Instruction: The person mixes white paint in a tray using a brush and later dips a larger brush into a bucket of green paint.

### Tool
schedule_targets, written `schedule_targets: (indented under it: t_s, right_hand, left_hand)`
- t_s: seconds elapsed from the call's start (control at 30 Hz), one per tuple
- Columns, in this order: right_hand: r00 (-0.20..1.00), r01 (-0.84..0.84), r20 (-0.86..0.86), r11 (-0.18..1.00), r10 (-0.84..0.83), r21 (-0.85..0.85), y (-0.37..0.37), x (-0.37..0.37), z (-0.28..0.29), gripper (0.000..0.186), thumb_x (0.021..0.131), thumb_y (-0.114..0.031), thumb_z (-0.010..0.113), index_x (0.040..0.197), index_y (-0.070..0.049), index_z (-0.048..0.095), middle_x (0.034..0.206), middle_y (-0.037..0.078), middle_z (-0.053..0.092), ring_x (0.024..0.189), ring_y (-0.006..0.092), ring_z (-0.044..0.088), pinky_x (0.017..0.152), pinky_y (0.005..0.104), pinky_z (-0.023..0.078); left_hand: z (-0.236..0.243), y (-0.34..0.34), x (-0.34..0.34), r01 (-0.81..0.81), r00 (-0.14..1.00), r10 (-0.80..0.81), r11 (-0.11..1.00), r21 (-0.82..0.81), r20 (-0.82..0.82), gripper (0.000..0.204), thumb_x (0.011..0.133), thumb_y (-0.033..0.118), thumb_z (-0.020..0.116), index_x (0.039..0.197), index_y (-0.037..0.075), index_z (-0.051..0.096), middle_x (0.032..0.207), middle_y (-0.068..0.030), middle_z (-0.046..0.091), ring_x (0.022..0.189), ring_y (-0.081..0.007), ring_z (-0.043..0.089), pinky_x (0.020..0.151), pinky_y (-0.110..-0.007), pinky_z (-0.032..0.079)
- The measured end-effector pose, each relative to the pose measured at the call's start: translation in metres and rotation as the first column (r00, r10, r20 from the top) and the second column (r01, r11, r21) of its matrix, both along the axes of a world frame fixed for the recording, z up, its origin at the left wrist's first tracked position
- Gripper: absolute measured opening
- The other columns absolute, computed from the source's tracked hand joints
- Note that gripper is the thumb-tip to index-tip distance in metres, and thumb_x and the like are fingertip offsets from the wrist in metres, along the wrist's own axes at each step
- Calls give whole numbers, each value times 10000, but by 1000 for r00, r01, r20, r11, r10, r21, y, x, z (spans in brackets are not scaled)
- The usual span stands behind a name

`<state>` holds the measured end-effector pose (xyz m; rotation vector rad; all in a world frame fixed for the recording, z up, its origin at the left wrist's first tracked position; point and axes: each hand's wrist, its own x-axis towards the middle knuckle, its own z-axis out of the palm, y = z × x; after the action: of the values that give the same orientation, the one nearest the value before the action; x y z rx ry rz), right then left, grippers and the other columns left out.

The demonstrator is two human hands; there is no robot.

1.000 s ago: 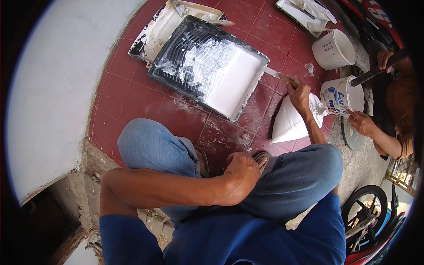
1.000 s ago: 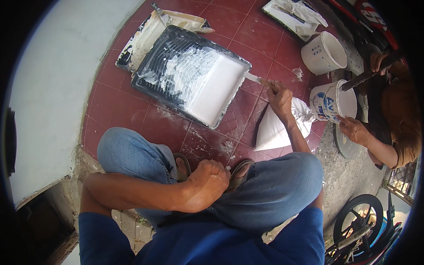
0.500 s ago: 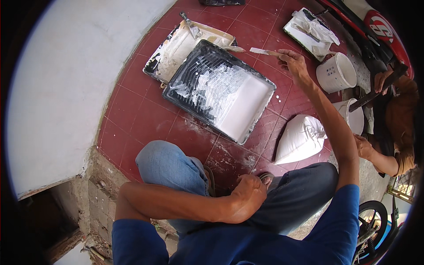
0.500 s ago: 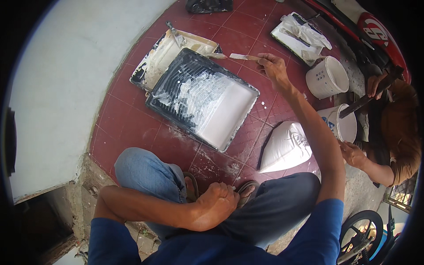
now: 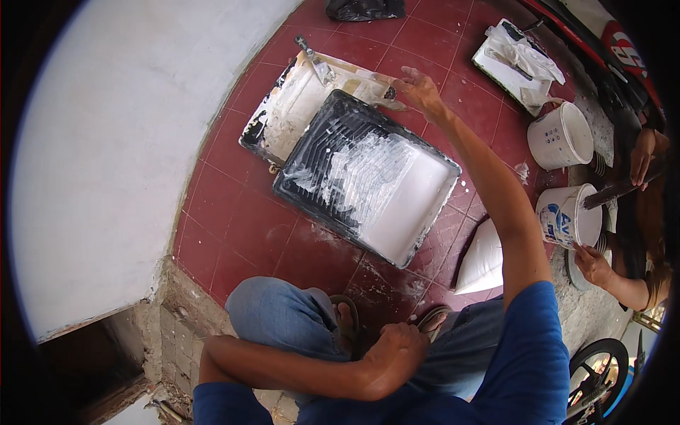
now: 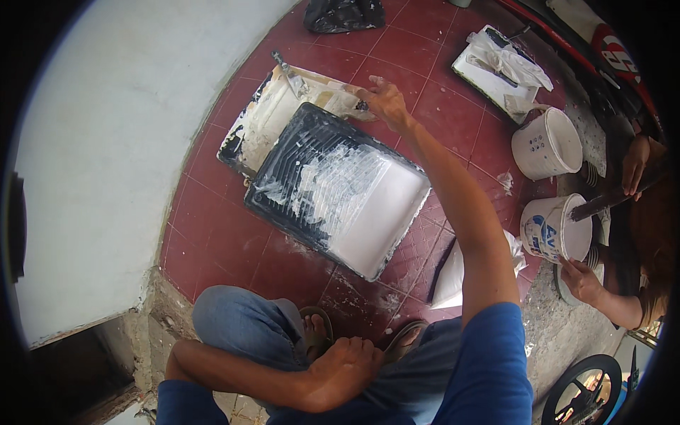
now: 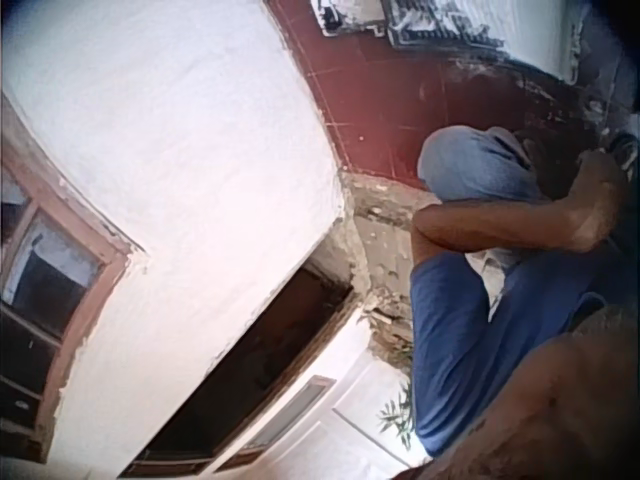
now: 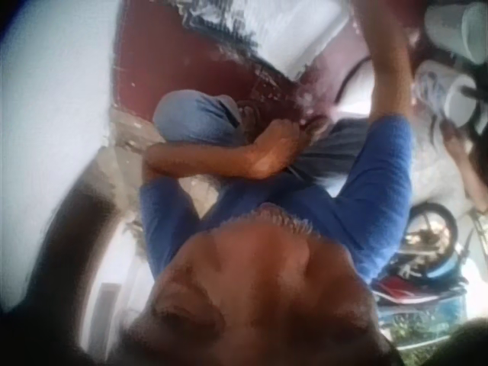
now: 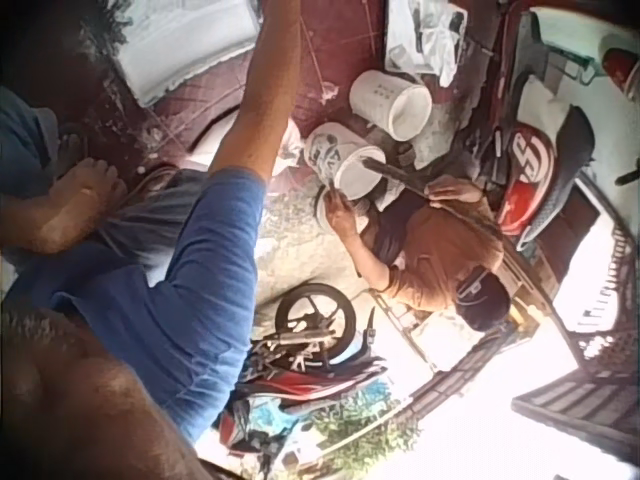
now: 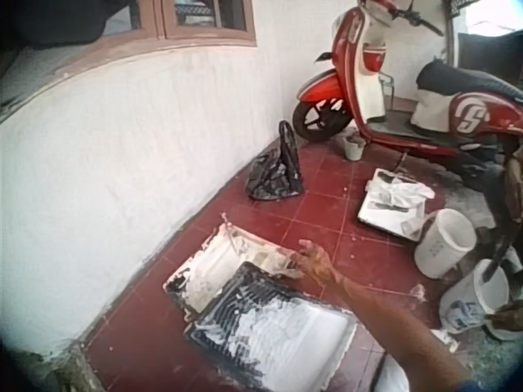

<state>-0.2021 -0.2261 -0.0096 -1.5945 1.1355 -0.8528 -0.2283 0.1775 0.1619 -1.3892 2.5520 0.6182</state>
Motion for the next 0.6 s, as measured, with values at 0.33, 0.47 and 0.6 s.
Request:
schedule_targets:
  t_s: [0.33,0.47,0.6]
  right_hand:
    - [863,-151,-455,972,217,178,33,-34,15,543,740,-430,572,1090,-15,561,962,209,610,938,305,588,823,375,451]
    - [900,76,-434,994,-35,78,34,-31,4,488,758,-409,564,1059,-25,586,917,204,620,896,316,597,800,379,447]
    - [929,-14,-370,997,-17,-81,51,-47,29,378,777,-359,559,905,-7,612,843,202,621,791,324,607,730,395,455]
  left_hand:
    - [-18,-36,2,25,997,-27,1000,17,77,140,690,184,532,787,84,522,658,-31,497,614,-144,505,519,-269,386]
    - [-34,-35,1,7,1000,-7,997,77,-1,141,699,184,532,796,81,535,688,-45,533,639,-163,539,541,-275,414]
    - [-37,-51,21,33,999,-34,993,117,10,121,694,176,546,766,79,552,710,-69,575,680,-182,586,557,-287,454]
